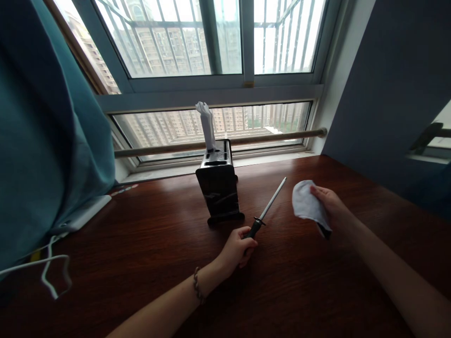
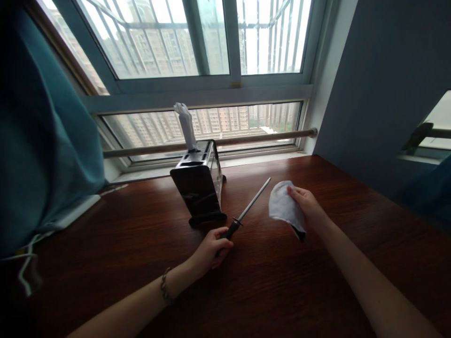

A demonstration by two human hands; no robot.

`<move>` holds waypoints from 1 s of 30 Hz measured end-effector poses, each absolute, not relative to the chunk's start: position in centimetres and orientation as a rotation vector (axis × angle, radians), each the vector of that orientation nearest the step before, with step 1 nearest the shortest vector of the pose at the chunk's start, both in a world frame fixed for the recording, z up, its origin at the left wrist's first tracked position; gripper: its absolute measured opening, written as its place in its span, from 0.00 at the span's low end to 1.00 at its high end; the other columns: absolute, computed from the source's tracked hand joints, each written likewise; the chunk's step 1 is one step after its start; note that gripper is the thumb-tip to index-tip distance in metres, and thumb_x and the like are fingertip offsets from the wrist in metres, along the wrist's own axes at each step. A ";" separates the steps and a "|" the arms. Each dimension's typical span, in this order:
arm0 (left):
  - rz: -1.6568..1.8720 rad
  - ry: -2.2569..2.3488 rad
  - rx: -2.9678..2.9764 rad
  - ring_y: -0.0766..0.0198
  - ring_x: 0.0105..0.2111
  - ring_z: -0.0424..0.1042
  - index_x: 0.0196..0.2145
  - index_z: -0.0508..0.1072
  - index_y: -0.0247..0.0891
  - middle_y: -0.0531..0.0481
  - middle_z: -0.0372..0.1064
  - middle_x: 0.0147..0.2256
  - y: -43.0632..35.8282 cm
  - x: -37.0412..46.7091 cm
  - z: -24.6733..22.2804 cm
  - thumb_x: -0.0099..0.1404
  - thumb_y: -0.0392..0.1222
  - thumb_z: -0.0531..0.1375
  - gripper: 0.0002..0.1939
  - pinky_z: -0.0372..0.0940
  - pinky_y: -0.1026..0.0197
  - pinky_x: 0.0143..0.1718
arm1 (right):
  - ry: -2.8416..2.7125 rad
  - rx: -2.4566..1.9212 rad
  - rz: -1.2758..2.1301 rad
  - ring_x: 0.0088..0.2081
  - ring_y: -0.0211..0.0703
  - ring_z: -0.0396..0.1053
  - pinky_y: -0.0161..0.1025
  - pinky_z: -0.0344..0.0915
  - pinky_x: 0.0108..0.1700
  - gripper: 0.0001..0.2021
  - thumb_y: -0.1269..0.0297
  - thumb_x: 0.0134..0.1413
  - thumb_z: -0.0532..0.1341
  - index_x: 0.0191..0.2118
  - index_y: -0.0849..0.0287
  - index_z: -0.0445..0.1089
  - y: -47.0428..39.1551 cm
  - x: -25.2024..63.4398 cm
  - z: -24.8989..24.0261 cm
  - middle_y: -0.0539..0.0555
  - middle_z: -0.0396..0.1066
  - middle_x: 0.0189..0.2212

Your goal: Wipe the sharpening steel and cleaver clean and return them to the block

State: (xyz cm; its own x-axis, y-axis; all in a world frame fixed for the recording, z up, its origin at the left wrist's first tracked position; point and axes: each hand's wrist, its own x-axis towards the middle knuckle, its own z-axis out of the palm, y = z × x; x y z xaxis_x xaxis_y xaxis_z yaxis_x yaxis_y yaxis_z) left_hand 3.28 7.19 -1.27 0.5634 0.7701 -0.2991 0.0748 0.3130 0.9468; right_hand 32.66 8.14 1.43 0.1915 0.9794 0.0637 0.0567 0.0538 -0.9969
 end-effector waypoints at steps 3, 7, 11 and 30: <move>0.555 0.883 1.163 0.76 0.08 0.45 0.30 0.59 0.38 0.64 0.52 0.13 7.1 3.3 -1.2 0.51 0.38 0.56 0.08 0.43 0.72 0.06 | -1.534 -1.698 0.642 0.32 0.47 0.69 0.40 0.64 0.35 0.16 0.54 0.49 0.61 0.39 0.61 0.69 8.4 33.2 0.0 0.58 0.72 0.33; 0.559 0.873 1.147 0.77 0.07 0.46 0.30 0.60 0.37 0.64 0.53 0.12 6.8 3.4 -1.1 0.51 0.38 0.58 0.09 0.42 0.73 0.06 | -1.834 -1.945 -0.025 0.40 0.50 0.67 0.42 0.61 0.41 0.13 0.62 0.52 0.57 0.41 0.63 0.68 8.8 32.9 -1.4 0.62 0.70 0.38; 0.558 0.873 1.149 0.77 0.07 0.46 0.31 0.61 0.36 0.64 0.53 0.12 6.7 3.4 -0.9 0.51 0.38 0.58 0.09 0.42 0.73 0.06 | -1.958 -1.880 0.159 0.32 0.44 0.67 0.38 0.61 0.35 0.12 0.57 0.56 0.54 0.34 0.60 0.68 8.6 31.7 -1.7 0.56 0.70 0.30; 0.758 0.725 1.384 0.73 0.22 0.61 0.34 0.68 0.31 0.55 0.62 0.24 2.8 3.8 2.4 0.49 0.32 0.60 0.12 0.58 0.70 0.22 | -2.436 -0.560 -0.696 0.59 0.50 0.56 0.48 0.59 0.60 0.17 0.75 0.57 0.54 0.52 0.71 0.64 2.8 21.2 1.5 0.60 0.68 0.50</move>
State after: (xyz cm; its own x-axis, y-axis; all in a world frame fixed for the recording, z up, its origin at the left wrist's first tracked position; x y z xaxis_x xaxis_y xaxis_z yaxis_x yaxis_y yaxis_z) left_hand 3.84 2.84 2.36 0.5750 0.8182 -0.0063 -0.0435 0.0382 0.9983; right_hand 21.24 2.76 1.46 -0.7678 0.2359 0.5957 0.5150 0.7803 0.3548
